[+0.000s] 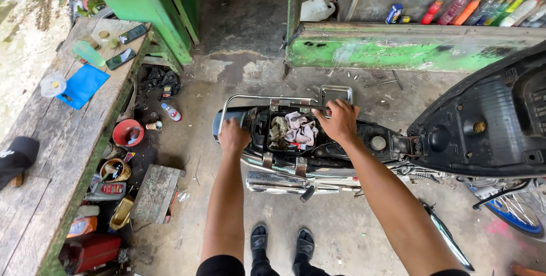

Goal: Repairing a motorcycle by using a T-handle wrench on internal components and installing a side body panel

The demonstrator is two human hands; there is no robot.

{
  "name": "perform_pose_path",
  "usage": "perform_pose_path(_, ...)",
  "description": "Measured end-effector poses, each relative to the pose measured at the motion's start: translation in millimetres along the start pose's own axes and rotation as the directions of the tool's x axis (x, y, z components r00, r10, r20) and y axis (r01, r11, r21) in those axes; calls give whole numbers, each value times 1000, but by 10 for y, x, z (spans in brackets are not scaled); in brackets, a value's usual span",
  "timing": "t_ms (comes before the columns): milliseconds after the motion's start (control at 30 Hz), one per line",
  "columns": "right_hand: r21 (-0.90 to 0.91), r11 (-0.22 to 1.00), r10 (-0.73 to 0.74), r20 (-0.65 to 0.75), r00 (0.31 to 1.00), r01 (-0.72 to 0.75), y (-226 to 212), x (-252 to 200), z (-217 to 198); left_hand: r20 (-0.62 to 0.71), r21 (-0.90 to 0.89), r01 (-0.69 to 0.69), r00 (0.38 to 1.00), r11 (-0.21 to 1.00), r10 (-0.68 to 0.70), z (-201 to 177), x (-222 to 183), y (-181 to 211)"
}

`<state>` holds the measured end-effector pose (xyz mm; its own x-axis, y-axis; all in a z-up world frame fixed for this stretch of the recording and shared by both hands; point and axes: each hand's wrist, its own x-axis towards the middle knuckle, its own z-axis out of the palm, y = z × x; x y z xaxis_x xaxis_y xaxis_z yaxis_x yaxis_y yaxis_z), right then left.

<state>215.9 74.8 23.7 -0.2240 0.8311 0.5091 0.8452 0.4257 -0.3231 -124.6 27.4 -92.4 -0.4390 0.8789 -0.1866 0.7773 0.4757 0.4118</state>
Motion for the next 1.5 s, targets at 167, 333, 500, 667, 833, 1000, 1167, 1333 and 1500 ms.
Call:
perform_pose_path(167,-34,998,47,-95,994,-51,156,-48,70,-16,-17,230,973,973,-230,468,189,-625)
perform_pose_path(333,-68,996,53,-84,995,-59,136,-80,181,23,-162,211,977,964,-210,765,418,-937)
perform_pose_path(500,-128,990,51,-112,992,-65,61,-79,232,-47,-329,33,998,944,-51,754,540,-1059)
perform_pose_path(667,-189,979,50,-149,988,-78,-29,-134,335,-60,-411,52,995,910,-84,406,162,-827)
perform_pose_path(833,-188,979,55,-146,988,-82,-99,-143,297,-95,-470,53,989,881,-110,365,134,-756)
perform_pose_path(1000,-173,977,111,-99,989,-127,-150,-129,240,33,-299,150,989,943,-147,738,616,-1102)
perform_pose_path(1167,-221,969,102,-71,992,-115,-148,-142,269,64,-263,150,988,953,-137,640,606,-1038)
perform_pose_path(1333,-199,972,142,84,986,-123,-307,-170,227,127,-126,139,984,982,-123,550,630,-998)
perform_pose_path(1500,-253,944,307,449,839,-210,-383,-305,305,83,106,11,996,994,-20,59,240,-508)
